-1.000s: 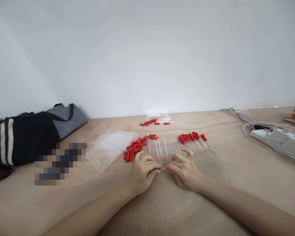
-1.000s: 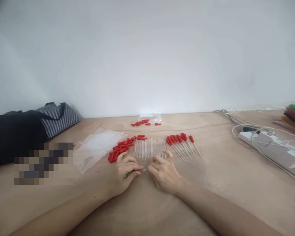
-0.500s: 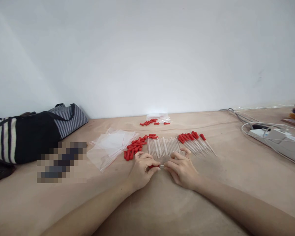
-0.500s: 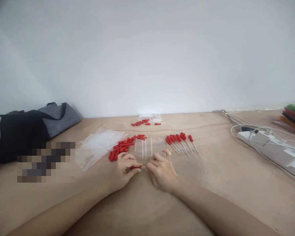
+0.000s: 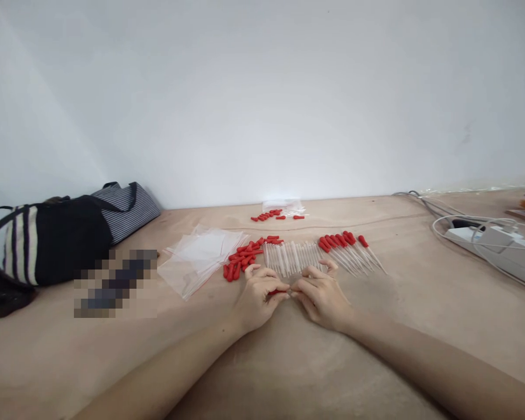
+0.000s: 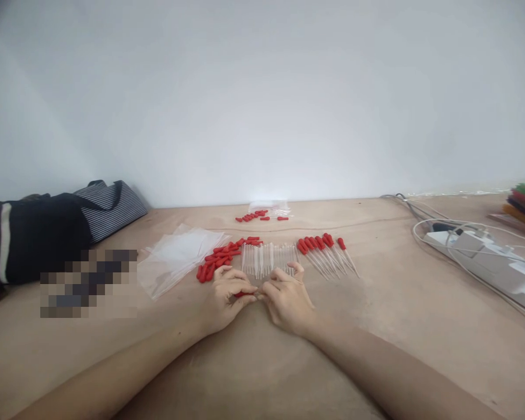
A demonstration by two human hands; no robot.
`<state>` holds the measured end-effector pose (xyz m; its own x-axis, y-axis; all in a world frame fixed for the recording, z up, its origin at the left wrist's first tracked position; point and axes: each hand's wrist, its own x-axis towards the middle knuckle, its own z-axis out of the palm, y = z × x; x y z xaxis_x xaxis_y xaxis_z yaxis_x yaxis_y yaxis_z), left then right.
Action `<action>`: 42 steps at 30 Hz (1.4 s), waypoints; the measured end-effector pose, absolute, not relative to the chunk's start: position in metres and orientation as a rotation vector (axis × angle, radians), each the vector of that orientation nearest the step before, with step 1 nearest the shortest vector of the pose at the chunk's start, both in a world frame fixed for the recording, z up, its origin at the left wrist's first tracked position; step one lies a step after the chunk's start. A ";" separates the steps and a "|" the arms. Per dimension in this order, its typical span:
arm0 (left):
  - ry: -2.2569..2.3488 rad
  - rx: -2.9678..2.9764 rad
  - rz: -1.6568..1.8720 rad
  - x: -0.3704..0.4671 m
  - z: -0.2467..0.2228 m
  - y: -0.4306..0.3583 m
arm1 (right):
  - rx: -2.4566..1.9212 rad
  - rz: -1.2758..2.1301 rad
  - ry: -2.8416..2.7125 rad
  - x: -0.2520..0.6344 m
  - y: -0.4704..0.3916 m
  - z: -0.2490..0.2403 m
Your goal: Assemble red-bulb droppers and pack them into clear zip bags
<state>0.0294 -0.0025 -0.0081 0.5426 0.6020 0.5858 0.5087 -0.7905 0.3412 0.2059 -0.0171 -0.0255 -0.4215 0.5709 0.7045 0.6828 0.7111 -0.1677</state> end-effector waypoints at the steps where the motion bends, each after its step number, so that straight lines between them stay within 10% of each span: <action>1: 0.980 2.642 1.080 0.029 -0.009 -0.002 | -0.961 -0.181 -2.126 0.207 -0.017 -0.025; 42: 0.952 2.777 1.107 0.026 -0.008 -0.001 | -1.045 -0.074 -2.169 0.214 -0.016 -0.023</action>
<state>0.0260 -0.0014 -0.0082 0.5667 0.5385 0.6235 0.5355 -0.8159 0.2180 0.2143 -0.0161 -0.0228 -0.4150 0.6607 0.6255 0.7017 0.6701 -0.2422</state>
